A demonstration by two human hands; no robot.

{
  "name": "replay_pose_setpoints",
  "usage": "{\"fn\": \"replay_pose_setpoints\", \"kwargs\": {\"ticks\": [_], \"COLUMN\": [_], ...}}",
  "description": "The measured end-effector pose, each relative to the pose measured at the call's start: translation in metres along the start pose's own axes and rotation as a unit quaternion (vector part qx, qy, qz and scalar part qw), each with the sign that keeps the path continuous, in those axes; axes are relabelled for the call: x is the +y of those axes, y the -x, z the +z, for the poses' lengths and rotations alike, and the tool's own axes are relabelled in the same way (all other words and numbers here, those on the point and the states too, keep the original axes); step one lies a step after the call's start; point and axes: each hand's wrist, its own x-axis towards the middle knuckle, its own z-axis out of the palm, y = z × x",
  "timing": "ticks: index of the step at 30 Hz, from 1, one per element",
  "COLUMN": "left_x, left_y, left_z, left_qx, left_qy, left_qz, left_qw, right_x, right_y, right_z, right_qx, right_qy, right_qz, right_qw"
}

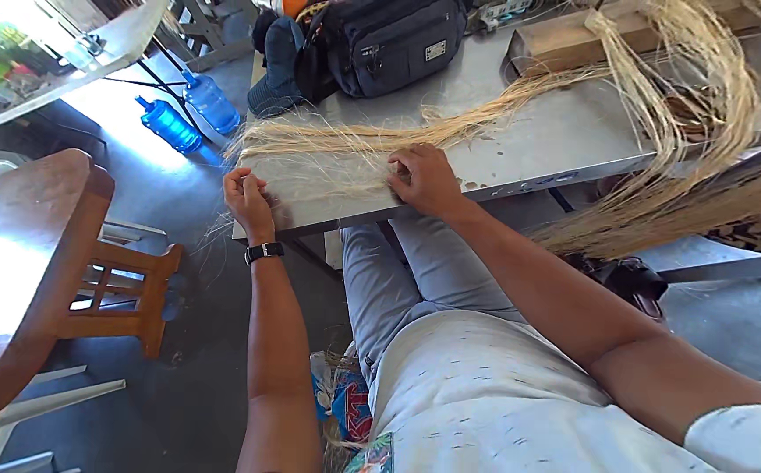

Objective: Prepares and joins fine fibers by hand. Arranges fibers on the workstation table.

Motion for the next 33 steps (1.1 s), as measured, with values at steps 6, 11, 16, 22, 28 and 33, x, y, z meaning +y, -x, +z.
{"fn": "replay_pose_setpoints", "kwargs": {"ticks": [6, 11, 16, 22, 28, 33], "left_x": [0.005, 0.006, 0.001, 0.032, 0.049, 0.023], "left_y": [0.002, 0.002, 0.0, -0.005, 0.017, 0.037], "left_z": [0.005, 0.006, 0.004, -0.02, 0.017, 0.043], "left_qx": [-0.016, -0.05, -0.051, -0.114, -0.301, -0.37], "left_qy": [-0.112, -0.226, -0.178, -0.079, -0.3, -0.354], "left_qz": [-0.002, -0.007, -0.008, -0.109, 0.13, 0.194], "left_qw": [0.994, 0.973, 0.983, 0.984, 0.896, 0.837], "right_x": [0.0, 0.001, 0.002, 0.006, 0.009, 0.003], "right_y": [0.0, 0.001, 0.002, 0.005, 0.005, 0.003], "right_z": [0.0, 0.0, -0.004, -0.005, -0.004, -0.022], "right_qx": [-0.01, -0.019, -0.027, -0.016, -0.008, 0.063], "right_qy": [0.006, 0.006, 0.002, -0.032, -0.072, -0.188], "right_qz": [-0.005, -0.007, -0.021, -0.058, -0.075, -0.051], "right_qw": [1.0, 1.0, 0.999, 0.998, 0.995, 0.979]}}
